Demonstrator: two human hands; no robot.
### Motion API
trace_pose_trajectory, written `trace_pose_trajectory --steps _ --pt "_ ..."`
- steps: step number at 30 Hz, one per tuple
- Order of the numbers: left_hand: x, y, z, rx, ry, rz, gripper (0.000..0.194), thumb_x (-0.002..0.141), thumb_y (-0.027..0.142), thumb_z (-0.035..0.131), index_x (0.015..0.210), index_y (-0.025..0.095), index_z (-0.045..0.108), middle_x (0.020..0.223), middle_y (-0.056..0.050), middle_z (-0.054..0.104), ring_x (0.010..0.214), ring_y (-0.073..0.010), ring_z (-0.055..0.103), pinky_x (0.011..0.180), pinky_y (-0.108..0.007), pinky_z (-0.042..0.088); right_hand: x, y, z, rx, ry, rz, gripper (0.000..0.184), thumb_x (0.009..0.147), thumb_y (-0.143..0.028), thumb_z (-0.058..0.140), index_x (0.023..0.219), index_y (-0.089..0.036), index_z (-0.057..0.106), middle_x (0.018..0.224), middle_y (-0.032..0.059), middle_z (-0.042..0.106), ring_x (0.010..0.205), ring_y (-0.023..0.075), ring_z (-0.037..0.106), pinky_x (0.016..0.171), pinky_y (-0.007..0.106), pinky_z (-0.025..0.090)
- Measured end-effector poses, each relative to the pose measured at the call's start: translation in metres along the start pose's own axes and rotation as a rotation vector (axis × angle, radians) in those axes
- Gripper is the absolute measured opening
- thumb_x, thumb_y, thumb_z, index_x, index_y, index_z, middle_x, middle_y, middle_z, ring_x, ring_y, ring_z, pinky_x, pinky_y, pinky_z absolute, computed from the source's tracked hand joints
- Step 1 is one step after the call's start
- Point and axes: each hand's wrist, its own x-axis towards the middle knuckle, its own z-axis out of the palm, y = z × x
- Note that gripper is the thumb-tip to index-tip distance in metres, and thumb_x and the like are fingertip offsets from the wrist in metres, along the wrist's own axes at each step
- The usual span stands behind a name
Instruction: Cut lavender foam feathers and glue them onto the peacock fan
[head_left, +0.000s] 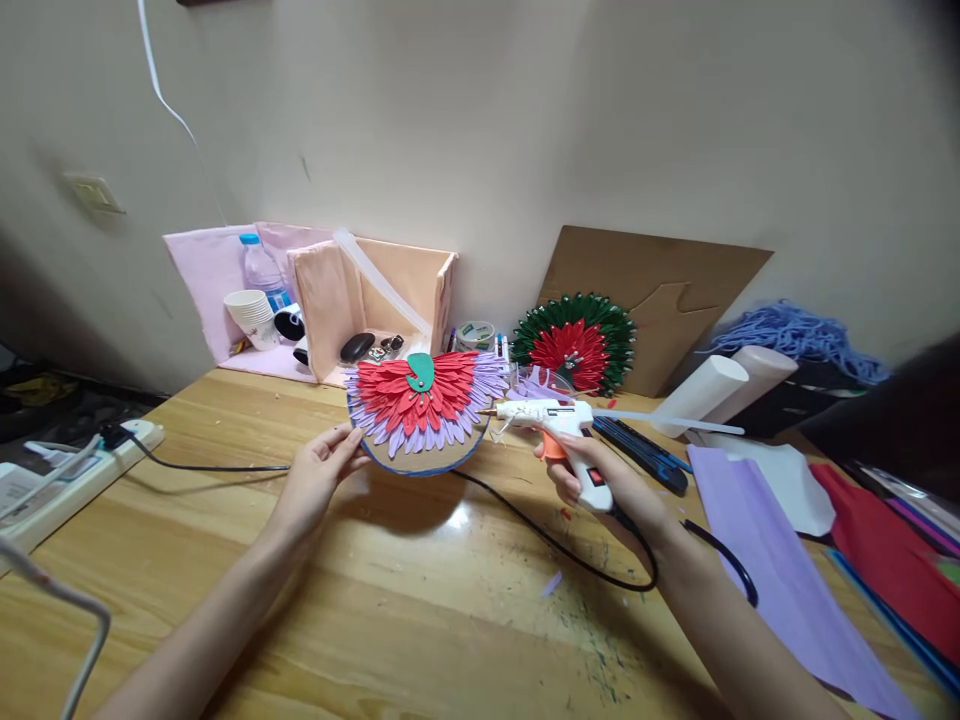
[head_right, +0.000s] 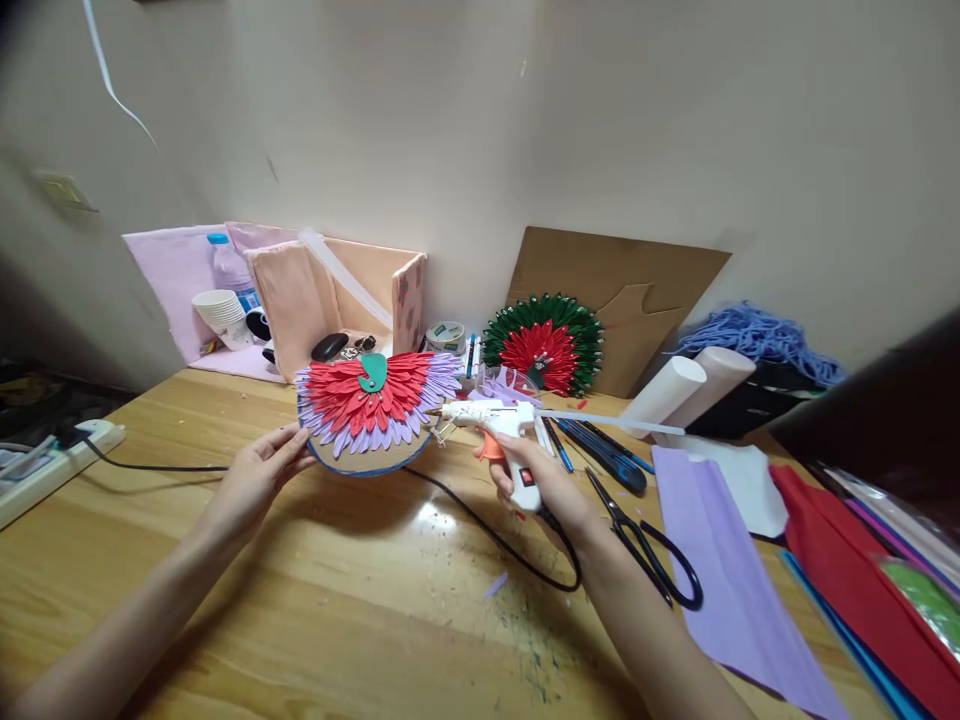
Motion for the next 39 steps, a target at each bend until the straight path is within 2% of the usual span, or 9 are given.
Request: trace_pose_trajectory --steps 8,16,23,31,39 --pt "0.0000 -0.0018 -0.0001 0.031 0.001 0.016 0.036 0.066 0.039 0.069 0.094 0.015 0.067 0.095 -0.005 0.069 0.085 -0.0149 0.062 0.074 -0.021 0.050 0.0083 0.0061 -0.0066 -0.057 0.049 -0.010 0.033 0.080 -0.046 0.047 0.079 -0.015 0.058 0.045 -0.0050 0.043 0.035 0.0061 0.038 0.037 0.020 0.029" --pt "0.0004 -0.0034 -0.0017 0.041 0.006 0.027 0.037 0.067 0.039 0.068 0.096 0.016 0.066 0.096 -0.005 0.069 0.086 -0.0156 0.062 0.075 -0.022 0.050 0.0057 0.0049 -0.0044 -0.073 0.063 -0.020 0.033 0.081 -0.046 0.046 0.078 -0.015 0.058 0.046 -0.0047 0.044 0.036 0.0059 0.038 0.037 0.020 0.029" --pt "0.0000 -0.0025 -0.0014 0.039 0.016 0.028 0.037 0.067 0.039 0.068 0.095 0.015 0.066 0.097 -0.005 0.068 0.084 -0.0155 0.062 0.074 -0.022 0.051 0.0039 0.0028 -0.0055 -0.039 0.129 -0.068 0.034 0.081 -0.043 0.048 0.087 -0.013 0.061 0.047 -0.0041 0.044 0.039 0.0058 0.037 0.040 0.019 0.030" --pt "-0.0016 -0.0008 0.0001 0.054 0.008 0.023 0.039 0.067 0.041 0.067 0.097 0.015 0.065 0.098 -0.006 0.068 0.088 -0.0166 0.062 0.075 -0.022 0.050 0.0042 0.0060 -0.0027 -0.062 0.080 -0.039 0.037 0.081 -0.046 0.047 0.089 -0.013 0.061 0.046 -0.0045 0.044 0.037 0.0064 0.038 0.038 0.021 0.030" --pt "-0.0013 -0.0016 -0.0001 0.071 0.009 0.041 0.041 0.067 0.041 0.067 0.097 0.014 0.065 0.099 -0.008 0.068 0.089 -0.0191 0.062 0.076 -0.026 0.051 0.0071 0.0072 -0.0049 -0.057 0.089 -0.037 0.035 0.080 -0.047 0.047 0.081 -0.014 0.058 0.046 -0.0044 0.043 0.037 0.0068 0.038 0.038 0.021 0.030"
